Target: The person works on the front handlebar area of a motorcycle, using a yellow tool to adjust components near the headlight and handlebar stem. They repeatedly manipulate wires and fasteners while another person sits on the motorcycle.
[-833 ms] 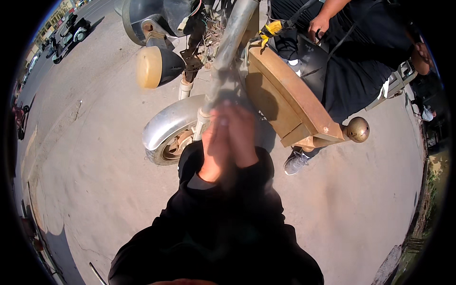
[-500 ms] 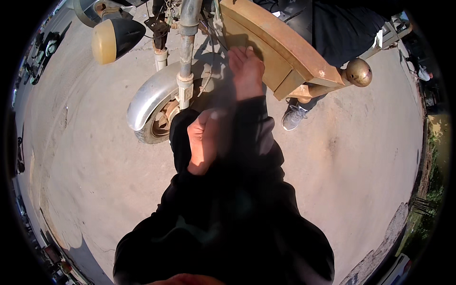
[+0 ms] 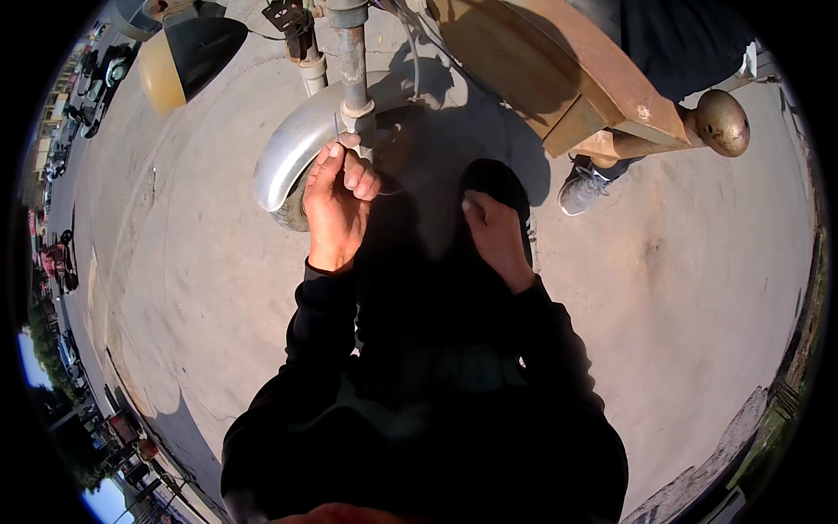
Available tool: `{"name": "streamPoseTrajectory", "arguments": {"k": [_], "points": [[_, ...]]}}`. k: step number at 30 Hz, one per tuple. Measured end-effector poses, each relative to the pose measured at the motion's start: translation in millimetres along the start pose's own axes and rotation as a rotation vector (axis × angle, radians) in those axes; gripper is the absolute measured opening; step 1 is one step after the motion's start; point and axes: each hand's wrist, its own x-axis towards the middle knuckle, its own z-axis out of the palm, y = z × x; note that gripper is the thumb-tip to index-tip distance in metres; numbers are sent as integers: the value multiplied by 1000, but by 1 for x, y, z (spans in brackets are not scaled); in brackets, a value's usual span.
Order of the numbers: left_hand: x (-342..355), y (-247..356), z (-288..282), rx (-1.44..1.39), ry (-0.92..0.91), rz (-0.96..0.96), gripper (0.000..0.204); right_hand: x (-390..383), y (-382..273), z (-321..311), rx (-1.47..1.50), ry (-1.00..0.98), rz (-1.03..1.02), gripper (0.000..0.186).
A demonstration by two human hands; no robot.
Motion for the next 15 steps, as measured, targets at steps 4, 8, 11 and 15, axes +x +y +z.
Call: {"name": "streamPoseTrajectory", "arguments": {"k": [4, 8, 11, 15], "points": [[1, -3, 10, 110, -29, 36, 25, -17, 8, -5, 226, 48, 94, 24], [3, -6, 22, 156, -62, 77, 24, -4, -25, -14, 342, 104, 16, 23], [-1, -7, 29, 201, -101, 104, 24, 22, -77, -13, 475, 160, -110, 23], [-5, -8, 36, 255, -121, 155, 25, 49, -139, -1, 789, 46, -203, 24]]}}
